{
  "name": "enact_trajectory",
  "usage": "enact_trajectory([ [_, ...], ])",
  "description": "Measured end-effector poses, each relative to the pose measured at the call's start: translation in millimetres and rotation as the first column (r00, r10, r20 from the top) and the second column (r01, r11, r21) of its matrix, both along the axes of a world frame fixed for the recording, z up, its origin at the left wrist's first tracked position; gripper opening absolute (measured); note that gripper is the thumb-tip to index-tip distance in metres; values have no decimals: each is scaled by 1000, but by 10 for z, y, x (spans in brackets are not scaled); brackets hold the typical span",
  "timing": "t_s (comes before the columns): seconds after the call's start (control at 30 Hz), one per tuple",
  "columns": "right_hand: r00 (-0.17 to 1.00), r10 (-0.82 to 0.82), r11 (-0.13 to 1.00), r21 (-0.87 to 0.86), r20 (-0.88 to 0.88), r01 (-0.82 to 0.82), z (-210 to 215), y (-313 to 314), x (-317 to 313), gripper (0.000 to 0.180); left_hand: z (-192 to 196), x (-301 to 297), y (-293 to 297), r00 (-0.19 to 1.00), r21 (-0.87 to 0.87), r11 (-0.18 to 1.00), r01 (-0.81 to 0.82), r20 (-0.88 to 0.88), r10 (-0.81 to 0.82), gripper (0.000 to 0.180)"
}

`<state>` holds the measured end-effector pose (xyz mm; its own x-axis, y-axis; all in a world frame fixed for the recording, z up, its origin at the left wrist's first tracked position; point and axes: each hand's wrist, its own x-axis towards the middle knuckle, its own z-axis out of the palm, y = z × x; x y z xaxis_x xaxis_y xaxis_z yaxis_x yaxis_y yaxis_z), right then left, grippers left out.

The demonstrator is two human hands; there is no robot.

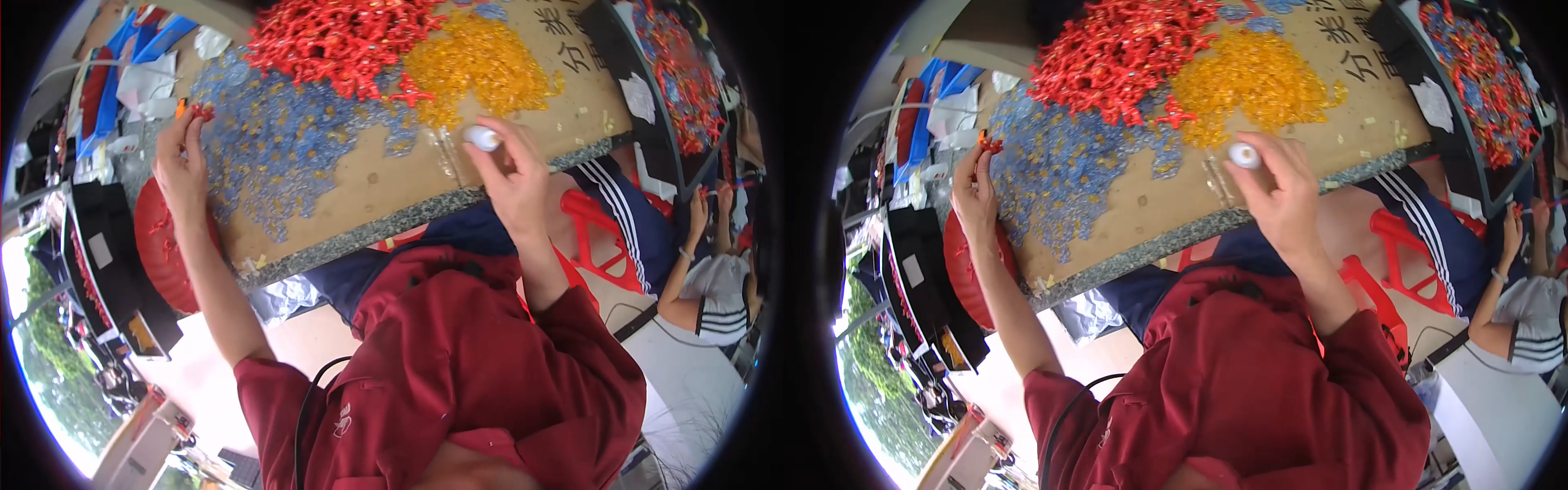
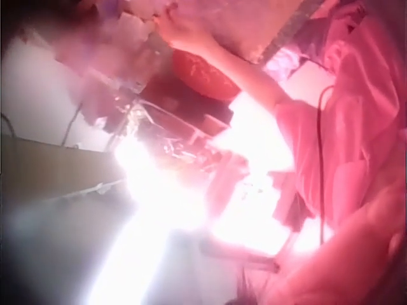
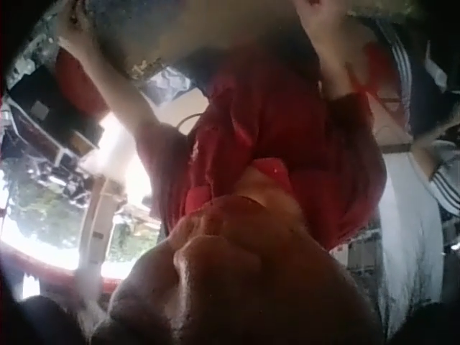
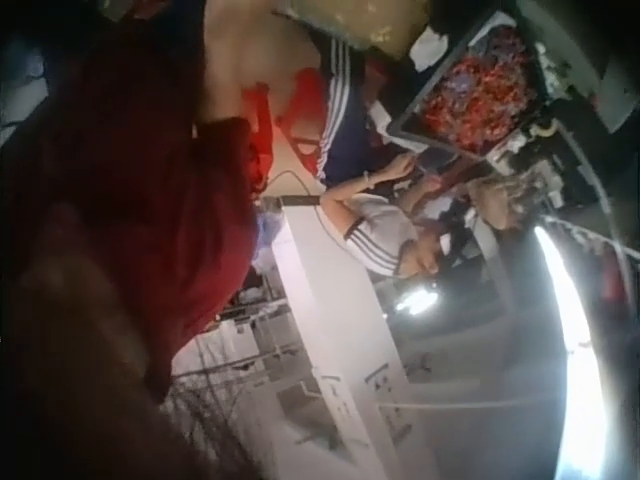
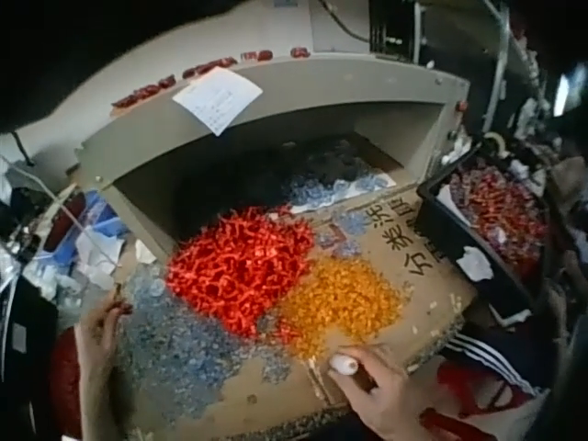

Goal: The person assembles toy figures by applying glue from a bottle onto plastic pieces, attaching small plastic parts to them by hand, and placing the assembled figures into a tray.

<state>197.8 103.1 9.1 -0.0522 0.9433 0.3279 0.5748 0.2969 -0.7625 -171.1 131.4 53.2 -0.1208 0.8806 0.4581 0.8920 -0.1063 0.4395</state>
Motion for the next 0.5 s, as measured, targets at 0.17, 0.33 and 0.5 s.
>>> enact_trajectory([
  [0.17,967,18,996,85,-255,4,-70,-78,52,25,95,845,-549,378,-23,991,130,925,-28,24],
  [0.33,721,177,921,-147,-669,-362,108,-226,-179,36,-127,1488,-999,-207,-29,986,166,976,64,24],
  [0.5,669,133,871,-236,-732,-431,195,-297,-549,37,-324,1693,-1173,-238,-39,974,224,967,93,23],
])
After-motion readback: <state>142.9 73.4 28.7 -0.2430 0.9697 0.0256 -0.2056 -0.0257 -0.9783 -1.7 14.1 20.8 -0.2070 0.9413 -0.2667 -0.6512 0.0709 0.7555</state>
